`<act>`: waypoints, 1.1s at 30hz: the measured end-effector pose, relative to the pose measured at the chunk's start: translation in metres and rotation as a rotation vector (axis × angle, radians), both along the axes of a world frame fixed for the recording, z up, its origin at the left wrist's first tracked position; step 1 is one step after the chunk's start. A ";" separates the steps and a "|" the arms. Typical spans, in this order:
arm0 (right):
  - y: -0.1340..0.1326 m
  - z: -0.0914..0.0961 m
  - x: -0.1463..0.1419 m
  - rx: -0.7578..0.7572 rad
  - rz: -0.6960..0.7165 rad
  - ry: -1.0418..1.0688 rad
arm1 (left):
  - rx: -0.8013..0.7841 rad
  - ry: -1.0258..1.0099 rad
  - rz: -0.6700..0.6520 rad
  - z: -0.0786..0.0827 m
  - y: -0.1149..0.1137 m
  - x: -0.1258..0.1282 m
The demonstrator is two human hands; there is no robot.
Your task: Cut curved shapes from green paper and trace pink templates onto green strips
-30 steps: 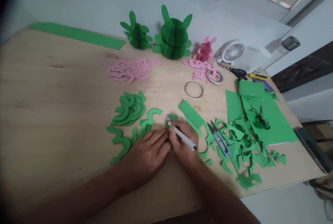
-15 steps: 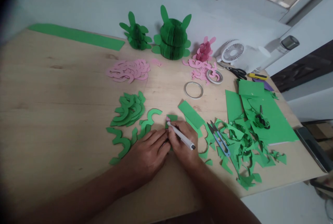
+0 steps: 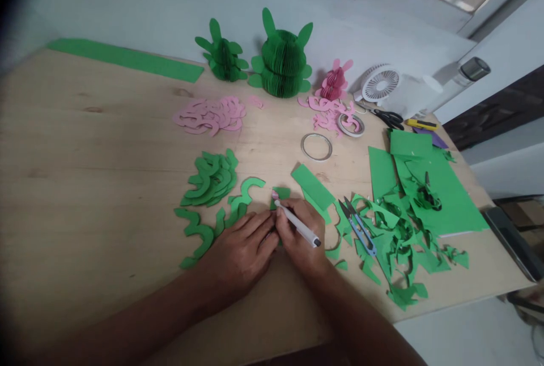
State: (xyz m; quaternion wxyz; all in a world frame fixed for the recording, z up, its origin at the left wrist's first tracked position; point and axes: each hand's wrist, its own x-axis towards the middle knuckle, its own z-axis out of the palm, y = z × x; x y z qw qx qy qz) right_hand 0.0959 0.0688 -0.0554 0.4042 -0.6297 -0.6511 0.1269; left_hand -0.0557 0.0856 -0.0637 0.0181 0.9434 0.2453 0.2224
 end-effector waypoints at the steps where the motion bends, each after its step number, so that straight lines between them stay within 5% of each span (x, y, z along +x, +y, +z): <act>1: 0.000 0.001 0.000 0.003 0.000 -0.001 | 0.000 0.000 0.000 0.000 0.000 0.000; 33: -0.004 0.005 -0.001 0.016 -0.059 -0.051 | -0.049 0.012 0.016 0.002 -0.001 0.000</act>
